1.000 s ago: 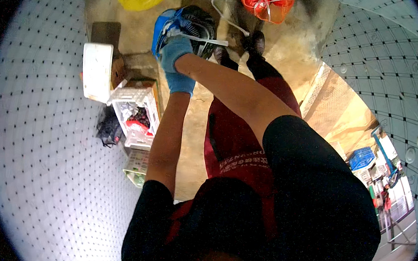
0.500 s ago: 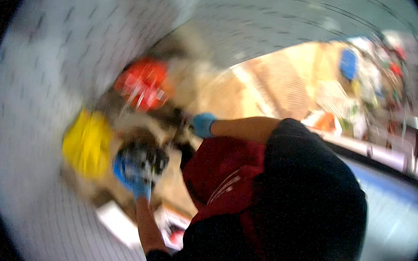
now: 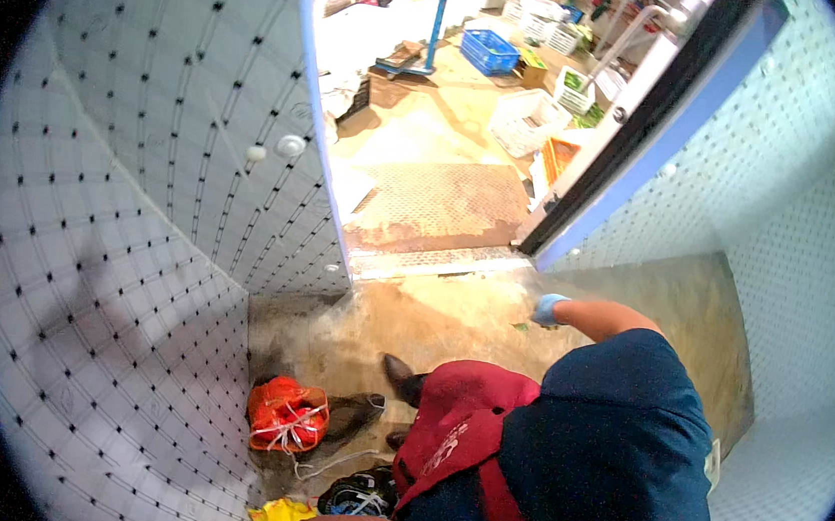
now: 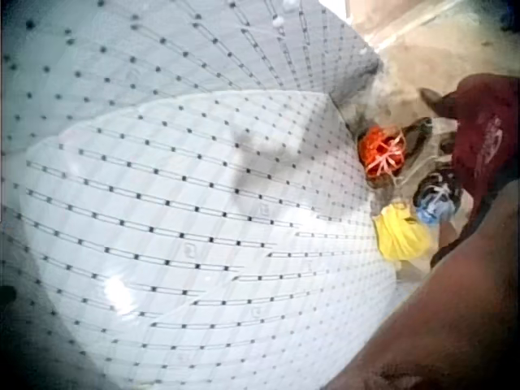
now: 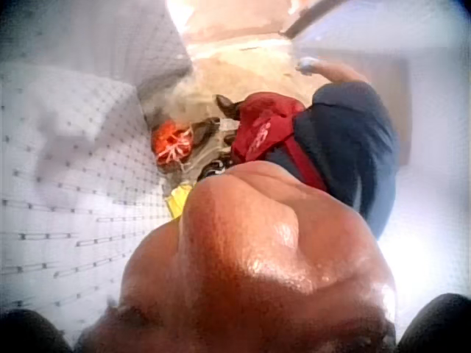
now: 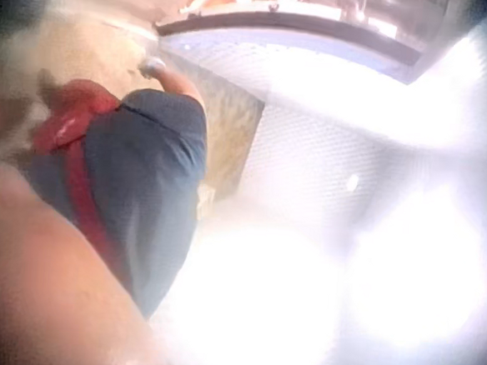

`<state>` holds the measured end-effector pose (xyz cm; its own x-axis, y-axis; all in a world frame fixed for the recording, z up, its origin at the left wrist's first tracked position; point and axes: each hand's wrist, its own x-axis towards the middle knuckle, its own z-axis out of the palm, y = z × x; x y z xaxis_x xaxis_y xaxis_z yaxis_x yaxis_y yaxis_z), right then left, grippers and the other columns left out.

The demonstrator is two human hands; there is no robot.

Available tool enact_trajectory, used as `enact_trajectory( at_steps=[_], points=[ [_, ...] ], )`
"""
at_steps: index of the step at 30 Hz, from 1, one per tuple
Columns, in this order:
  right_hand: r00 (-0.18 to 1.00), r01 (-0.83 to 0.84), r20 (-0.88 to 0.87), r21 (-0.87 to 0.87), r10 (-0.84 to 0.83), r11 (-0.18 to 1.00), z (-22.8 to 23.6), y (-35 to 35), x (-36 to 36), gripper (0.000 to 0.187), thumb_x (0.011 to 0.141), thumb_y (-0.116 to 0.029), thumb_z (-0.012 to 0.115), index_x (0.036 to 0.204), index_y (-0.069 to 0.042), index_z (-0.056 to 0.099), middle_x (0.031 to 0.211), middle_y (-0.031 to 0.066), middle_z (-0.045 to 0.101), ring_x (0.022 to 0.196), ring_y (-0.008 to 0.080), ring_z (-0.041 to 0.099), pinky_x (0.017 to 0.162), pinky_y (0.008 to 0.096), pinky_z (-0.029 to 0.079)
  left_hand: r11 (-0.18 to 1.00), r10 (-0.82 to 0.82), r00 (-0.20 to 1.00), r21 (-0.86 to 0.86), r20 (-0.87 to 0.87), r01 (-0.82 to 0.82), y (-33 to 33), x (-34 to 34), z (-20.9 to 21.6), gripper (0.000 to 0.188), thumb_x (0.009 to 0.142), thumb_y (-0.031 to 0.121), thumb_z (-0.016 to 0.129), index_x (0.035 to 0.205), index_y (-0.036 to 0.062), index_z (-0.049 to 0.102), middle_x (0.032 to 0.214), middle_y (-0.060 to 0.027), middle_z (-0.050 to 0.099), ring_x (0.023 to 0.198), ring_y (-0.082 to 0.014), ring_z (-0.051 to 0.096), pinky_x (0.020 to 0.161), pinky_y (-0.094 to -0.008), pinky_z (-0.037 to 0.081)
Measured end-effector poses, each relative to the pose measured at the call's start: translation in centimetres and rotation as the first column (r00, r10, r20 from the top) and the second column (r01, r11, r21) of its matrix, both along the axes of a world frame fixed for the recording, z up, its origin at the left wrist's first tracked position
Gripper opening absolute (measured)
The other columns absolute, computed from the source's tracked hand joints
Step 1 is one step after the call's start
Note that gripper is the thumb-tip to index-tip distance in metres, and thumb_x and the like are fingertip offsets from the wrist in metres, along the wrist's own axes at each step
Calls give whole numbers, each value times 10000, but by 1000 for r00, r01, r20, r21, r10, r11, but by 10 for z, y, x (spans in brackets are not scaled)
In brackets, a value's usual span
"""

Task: The person writes on a clipboard, enters a walk-in refrigerated room to retrieve a bag, and then weighs individual vegetables on a digital scale, marking the checklist on the clipboard between actions.

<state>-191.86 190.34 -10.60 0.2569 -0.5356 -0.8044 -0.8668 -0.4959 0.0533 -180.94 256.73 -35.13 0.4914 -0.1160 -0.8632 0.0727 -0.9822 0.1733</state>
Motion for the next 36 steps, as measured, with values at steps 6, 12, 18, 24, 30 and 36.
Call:
enact_trajectory(
  at_steps=[6, 12, 18, 24, 30, 36],
  points=[
    [909, 380, -197, 24, -368, 925, 29, -2, -158, 309, 910, -272, 518, 1041, -32, 661, 917, 102, 704, 743, 247, 683, 626, 388, 572, 994, -94, 995, -51, 46, 96, 29, 3, 26, 755, 688, 421, 689, 1295, 29, 473, 1314, -214, 481, 1216, -334, 466, 1008, -382, 380],
    [786, 614, -164, 99, -596, 783, 12, -17, -243, 374, 916, -253, 440, 936, 40, 671, 938, 132, 707, 783, 268, 691, 647, 395, 581, 981, -179, 981, -58, 81, 184, -42, 37, 68, 720, 680, 407, 694, 1252, 10, 510, 1256, -230, 524, 1166, -347, 510, 971, -387, 411],
    [622, 772, -79, 230, -779, 593, -20, -55, -291, 388, 946, -253, 442, 1211, 24, 505, 1089, 206, 659, 902, 332, 675, 698, 443, 583, 960, -281, 957, 27, 77, 279, -129, 73, 111, 688, 672, 393, 699, 1210, -8, 547, 1198, -246, 567, 1115, -359, 554, 934, -392, 442],
    [723, 676, -108, 315, -683, 666, -119, -150, -319, 431, 959, -335, 439, 1200, 11, 529, 1026, 195, 679, 815, 292, 688, 644, 416, 574, 948, -286, 953, 175, 98, 266, -235, 92, 146, 657, 664, 379, 704, 1167, -27, 585, 1140, -262, 610, 1065, -372, 597, 897, -396, 474],
    [921, 306, 170, 238, -350, 922, -126, -306, -178, 349, 917, -355, 512, 977, -49, 669, 844, 102, 698, 634, 207, 653, 574, 359, 523, 925, -357, 922, 191, 152, 327, -410, 125, 208, 571, 691, 373, 696, 1098, -20, 620, 1085, -264, 627, 1012, -391, 612, 861, -428, 490],
    [784, 148, 553, 274, -282, 950, -88, -442, 99, 346, 925, -326, 513, 1103, -62, 649, 860, 103, 685, 743, 186, 653, 697, 343, 515, 909, -412, 895, 145, 171, 391, -494, 150, 183, 545, 756, 480, 605, 1066, 33, 646, 1064, -255, 629, 997, -395, 611, 853, -452, 493]
  ],
)
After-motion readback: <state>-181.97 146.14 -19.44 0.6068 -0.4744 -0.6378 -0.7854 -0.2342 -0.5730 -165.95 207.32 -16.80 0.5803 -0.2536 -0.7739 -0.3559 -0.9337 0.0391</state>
